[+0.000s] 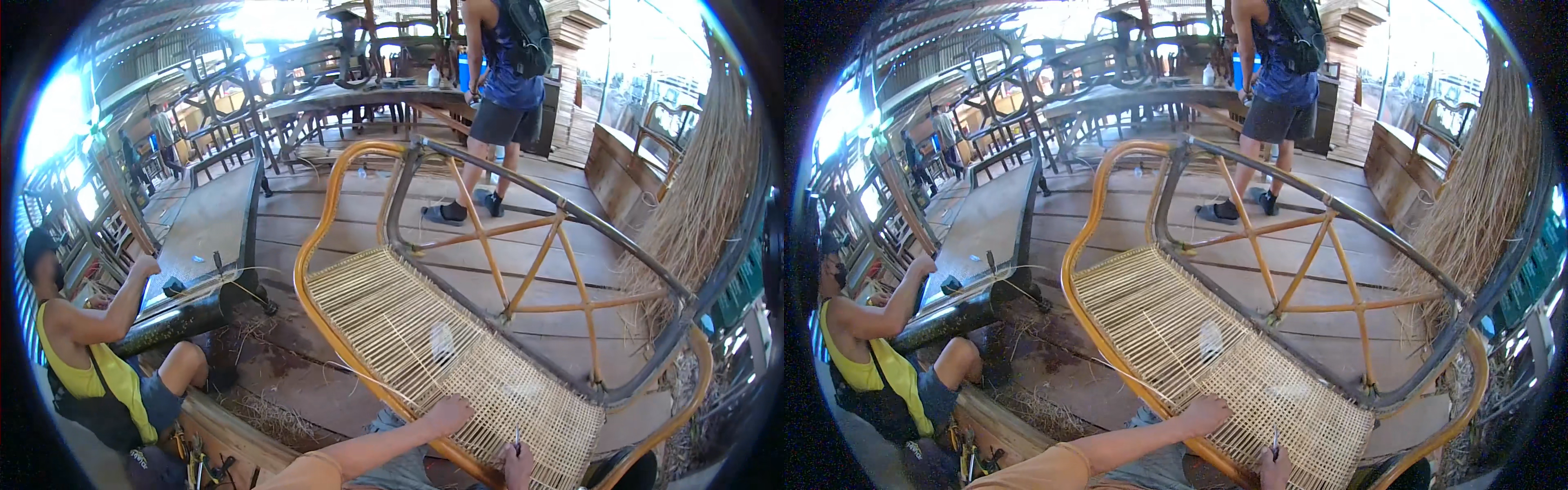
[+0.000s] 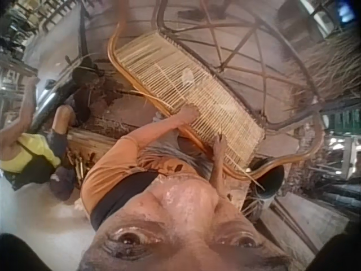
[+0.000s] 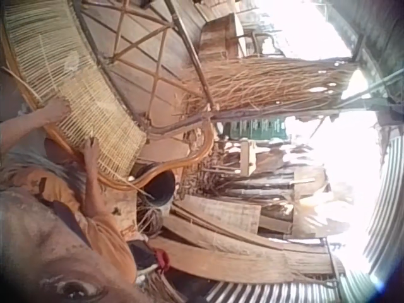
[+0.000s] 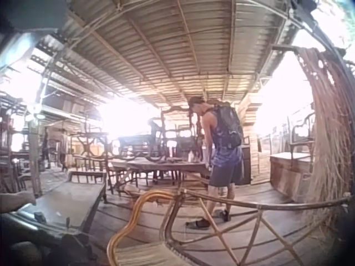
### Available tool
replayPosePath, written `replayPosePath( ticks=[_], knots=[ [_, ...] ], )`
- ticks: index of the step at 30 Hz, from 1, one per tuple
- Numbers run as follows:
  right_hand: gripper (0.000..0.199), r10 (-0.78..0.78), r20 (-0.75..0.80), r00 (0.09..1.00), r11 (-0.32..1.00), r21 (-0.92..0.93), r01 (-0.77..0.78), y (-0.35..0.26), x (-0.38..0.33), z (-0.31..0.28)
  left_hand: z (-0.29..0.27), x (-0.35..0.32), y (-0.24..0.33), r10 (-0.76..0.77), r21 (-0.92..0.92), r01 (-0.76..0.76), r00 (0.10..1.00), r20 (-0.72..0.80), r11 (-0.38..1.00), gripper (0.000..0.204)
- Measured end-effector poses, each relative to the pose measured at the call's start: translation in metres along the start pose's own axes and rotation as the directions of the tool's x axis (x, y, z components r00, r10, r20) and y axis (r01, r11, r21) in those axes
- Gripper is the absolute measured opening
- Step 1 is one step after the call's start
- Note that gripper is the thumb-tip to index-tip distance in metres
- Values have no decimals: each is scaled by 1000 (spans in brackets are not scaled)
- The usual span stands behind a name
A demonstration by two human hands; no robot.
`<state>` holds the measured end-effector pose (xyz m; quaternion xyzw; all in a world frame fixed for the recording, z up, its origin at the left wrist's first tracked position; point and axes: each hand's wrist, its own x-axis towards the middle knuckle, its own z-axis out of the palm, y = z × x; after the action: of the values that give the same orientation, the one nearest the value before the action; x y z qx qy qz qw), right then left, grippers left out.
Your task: Weaving and securing rattan strips to repair the seat or back of a wooden chair.
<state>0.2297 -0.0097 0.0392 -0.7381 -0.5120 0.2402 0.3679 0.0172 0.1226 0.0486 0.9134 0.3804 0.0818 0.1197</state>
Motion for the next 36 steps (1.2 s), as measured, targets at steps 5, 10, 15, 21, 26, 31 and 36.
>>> replayPosePath(
  ticks=[5, 10, 15, 21, 26, 31, 36],
  knots=[
    [21, 406, 173, 897, 829, 343, -442, 0, 10, -3, 13, 11, -10, 18, 25, -18, 1000, 17, 1000, 15],
    [23, 74, 97, 993, 984, -168, -57, -21, 29, -25, 9, 37, -18, 48, 16, -50, 991, 123, 999, 15],
    [20, 31, 338, 940, 840, -519, 159, -53, 59, -29, 0, 45, -30, 156, -99, -159, 987, -39, 982, 10],
    [19, 179, 456, 872, 725, -661, 196, -68, 61, -7, 0, 46, -16, 193, -63, -192, 981, 23, 979, 9],
    [13, 74, 431, 899, 721, -646, 251, -72, 59, 8, 2, 45, -7, 223, 15, -226, 968, 115, 974, 8],
    [13, 137, 553, 822, 625, -692, 361, -87, 83, 12, -2, 52, -2, 198, 75, -216, 961, 195, 974, 8],
    [16, 171, 519, 837, 609, -723, 325, -84, 90, -17, 0, 50, -10, 207, -53, -203, 976, 72, 978, 7]
  ],
)
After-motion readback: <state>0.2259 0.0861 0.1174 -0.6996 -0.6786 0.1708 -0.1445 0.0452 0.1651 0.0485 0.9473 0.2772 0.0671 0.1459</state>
